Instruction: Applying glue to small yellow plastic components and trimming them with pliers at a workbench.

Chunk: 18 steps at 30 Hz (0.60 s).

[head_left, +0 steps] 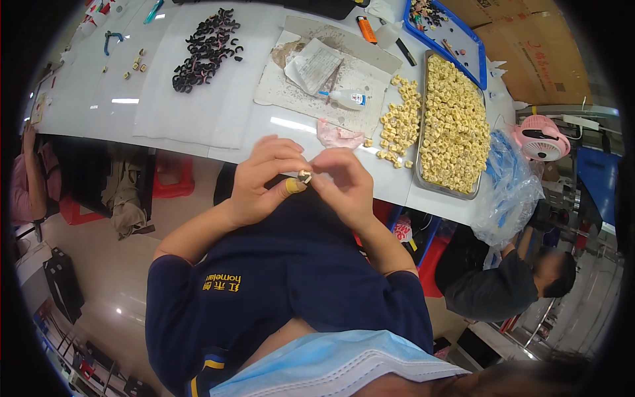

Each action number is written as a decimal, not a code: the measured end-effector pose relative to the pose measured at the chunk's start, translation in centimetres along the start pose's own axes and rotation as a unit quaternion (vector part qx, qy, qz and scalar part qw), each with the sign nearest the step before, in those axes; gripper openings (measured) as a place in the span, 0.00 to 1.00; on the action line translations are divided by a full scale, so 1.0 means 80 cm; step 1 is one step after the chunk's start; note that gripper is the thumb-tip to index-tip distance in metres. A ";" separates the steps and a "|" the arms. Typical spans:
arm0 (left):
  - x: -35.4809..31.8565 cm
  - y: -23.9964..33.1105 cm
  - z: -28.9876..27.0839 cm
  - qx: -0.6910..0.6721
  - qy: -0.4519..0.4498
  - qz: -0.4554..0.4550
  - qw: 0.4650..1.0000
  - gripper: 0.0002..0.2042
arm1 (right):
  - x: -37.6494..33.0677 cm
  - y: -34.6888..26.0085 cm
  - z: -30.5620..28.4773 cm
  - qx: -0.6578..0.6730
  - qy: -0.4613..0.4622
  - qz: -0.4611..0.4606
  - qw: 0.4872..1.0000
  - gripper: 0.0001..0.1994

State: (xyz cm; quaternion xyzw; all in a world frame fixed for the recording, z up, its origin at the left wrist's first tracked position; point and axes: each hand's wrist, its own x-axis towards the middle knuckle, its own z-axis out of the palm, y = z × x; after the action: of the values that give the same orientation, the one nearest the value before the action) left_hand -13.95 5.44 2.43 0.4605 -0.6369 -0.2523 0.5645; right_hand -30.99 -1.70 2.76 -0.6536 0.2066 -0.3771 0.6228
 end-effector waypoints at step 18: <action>-0.007 -0.011 -0.015 0.111 0.013 0.027 0.993 0.10 | 0.003 0.005 0.012 0.256 0.009 0.243 0.935 0.08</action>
State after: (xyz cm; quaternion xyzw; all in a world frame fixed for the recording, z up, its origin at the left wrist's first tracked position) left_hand -12.59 5.74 1.69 0.5064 -0.6656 -0.1585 0.5248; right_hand -30.03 -1.30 2.48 -0.3980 0.2613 -0.2605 0.8399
